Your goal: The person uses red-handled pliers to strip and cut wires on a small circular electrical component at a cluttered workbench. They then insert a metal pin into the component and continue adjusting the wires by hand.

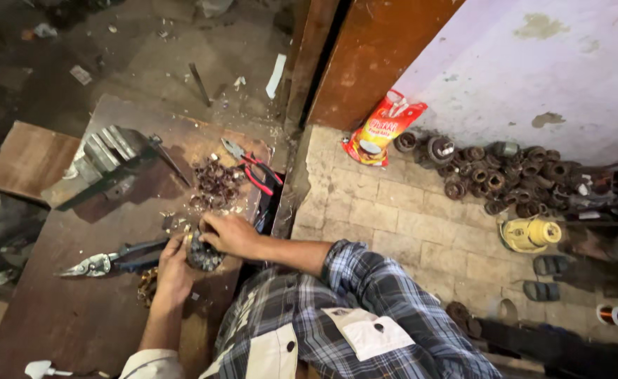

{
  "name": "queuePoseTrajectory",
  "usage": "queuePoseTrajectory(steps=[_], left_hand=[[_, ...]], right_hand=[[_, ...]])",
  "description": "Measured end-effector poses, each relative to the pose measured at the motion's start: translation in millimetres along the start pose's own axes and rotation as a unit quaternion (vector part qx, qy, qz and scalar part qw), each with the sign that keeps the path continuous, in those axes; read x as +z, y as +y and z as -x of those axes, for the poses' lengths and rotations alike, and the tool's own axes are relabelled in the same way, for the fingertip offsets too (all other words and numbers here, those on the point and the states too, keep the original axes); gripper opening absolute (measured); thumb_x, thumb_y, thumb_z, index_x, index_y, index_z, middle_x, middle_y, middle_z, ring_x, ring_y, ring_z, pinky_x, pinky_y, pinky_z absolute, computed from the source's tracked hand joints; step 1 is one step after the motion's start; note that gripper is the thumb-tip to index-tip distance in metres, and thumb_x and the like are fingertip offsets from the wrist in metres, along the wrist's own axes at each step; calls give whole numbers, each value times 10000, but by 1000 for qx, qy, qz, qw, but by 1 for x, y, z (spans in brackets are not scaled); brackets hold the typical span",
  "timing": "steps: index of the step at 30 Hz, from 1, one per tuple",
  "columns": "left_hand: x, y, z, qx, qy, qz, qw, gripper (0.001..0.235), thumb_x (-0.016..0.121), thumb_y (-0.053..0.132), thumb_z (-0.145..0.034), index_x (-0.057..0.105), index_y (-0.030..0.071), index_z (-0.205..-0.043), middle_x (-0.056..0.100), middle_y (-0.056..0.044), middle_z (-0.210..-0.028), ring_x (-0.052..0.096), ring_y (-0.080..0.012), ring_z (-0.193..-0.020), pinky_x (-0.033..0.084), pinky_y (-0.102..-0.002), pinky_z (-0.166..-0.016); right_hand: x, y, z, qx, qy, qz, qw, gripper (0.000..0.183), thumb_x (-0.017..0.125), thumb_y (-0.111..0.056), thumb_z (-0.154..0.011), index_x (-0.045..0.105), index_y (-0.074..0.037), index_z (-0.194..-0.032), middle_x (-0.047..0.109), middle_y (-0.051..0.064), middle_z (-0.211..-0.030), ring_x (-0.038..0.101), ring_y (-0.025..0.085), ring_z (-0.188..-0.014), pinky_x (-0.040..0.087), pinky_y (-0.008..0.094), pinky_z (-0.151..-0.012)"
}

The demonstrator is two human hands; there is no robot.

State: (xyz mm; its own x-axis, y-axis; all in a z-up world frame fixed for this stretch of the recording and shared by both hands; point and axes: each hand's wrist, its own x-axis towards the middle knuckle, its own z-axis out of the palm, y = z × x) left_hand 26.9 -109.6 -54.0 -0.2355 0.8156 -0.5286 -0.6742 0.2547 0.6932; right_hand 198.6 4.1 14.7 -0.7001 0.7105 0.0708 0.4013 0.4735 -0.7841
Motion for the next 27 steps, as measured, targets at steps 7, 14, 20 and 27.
queuePoseTrajectory(steps=[7,14,20,27], left_hand=[[15,-2,-2,84,138,-81,983,299,540,223,-1080,609,40,-1307,650,-46,-1132,591,-163,-1001,499,-337,-880],[60,-6,8,198,62,-47,977,340,545,270,-1063,680,10,-1236,688,-65,-1181,628,-168,-1072,489,-301,-950],[47,-19,4,148,91,65,983,304,584,241,-1071,658,6,-1247,681,-86,-1157,641,-190,-1019,509,-350,-917],[11,-8,-8,10,5,32,999,303,558,158,-986,622,96,-1275,696,-62,-1102,672,-189,-956,557,-414,-816]], right_hand=[[14,4,12,-22,47,-66,996,339,756,-323,-909,663,-50,-1086,720,191,-963,705,383,-905,548,450,-772],[10,11,9,-86,62,24,994,231,695,-250,-952,723,-61,-1080,736,160,-1017,710,367,-930,556,456,-821],[9,12,6,-92,49,32,994,242,731,-256,-915,743,-54,-1047,742,155,-970,716,347,-875,558,440,-780],[8,18,-4,117,25,-134,984,313,830,-311,-840,711,-50,-966,724,108,-840,690,210,-772,550,363,-711]])
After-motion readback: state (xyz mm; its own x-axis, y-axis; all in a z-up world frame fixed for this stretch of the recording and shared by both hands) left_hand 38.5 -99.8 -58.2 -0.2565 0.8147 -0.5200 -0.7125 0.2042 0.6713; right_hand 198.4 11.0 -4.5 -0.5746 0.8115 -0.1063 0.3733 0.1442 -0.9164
